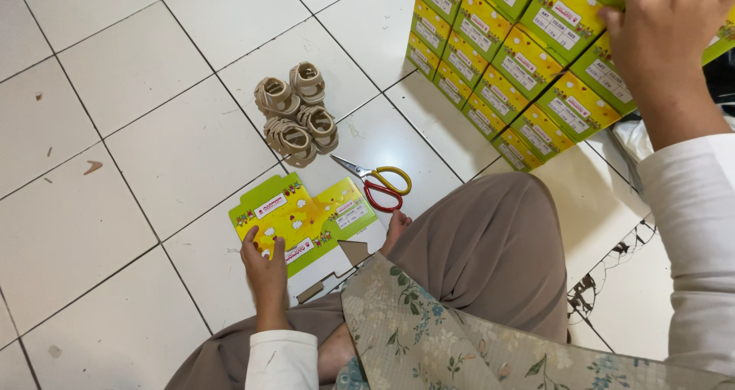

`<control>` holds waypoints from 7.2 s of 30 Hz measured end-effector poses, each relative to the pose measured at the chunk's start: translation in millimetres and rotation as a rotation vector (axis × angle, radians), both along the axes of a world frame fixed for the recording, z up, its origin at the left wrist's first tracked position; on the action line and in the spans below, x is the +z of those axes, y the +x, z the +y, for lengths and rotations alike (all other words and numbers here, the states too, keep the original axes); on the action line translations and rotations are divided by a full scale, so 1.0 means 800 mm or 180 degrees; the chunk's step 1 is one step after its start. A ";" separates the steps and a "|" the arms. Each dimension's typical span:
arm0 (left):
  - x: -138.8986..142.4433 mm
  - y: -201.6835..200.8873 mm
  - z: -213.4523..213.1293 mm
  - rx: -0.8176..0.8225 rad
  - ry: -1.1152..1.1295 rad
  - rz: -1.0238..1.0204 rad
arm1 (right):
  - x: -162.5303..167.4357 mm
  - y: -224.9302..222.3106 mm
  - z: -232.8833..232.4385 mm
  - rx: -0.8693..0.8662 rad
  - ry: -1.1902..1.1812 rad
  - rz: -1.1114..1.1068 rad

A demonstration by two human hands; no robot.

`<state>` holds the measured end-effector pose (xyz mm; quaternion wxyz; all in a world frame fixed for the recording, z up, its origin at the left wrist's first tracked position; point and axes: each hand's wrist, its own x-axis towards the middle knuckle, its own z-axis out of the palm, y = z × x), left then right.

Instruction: The person sits on the floor and repeatedly picks up pairs of beige sandals, trims excess plastic with scissors, places them into green and yellow shoe boxes, and closes the boxes. The person stacks the finished boxes to the right.

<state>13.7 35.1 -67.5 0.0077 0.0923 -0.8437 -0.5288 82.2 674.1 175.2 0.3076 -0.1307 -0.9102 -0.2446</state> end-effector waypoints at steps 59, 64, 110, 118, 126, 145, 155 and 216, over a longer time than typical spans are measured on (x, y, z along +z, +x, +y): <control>0.106 0.013 -0.060 -0.0442 -0.1807 -0.0537 | -0.239 -0.135 -0.500 0.2117 -0.7782 -0.0713; 0.105 0.012 -0.064 0.0062 -0.1626 0.0781 | -0.262 -0.140 -0.509 0.2103 -0.7940 -0.0061; 0.086 -0.040 -0.099 -0.0473 0.0492 0.0094 | -0.131 -0.220 -0.673 0.3333 -0.3510 -0.2338; 0.060 -0.042 -0.085 -0.0231 0.0397 0.0031 | -0.170 -0.158 -0.538 0.1709 -0.6293 -0.1847; 0.075 -0.040 -0.066 0.0058 -0.0490 -0.0232 | -0.223 -0.191 -0.519 0.2198 -0.7280 -0.2084; 0.003 -0.061 -0.087 -0.0612 0.0803 -0.0361 | -0.249 -0.196 -0.545 0.0169 -0.6027 -0.3268; 0.031 -0.051 -0.073 -0.0385 -0.0225 0.0073 | -0.229 -0.176 -0.574 0.1079 -0.4676 -0.2641; 0.013 -0.130 -0.112 0.0276 -0.0304 0.0543 | -0.323 -0.383 -0.605 0.1765 -0.2421 -0.2001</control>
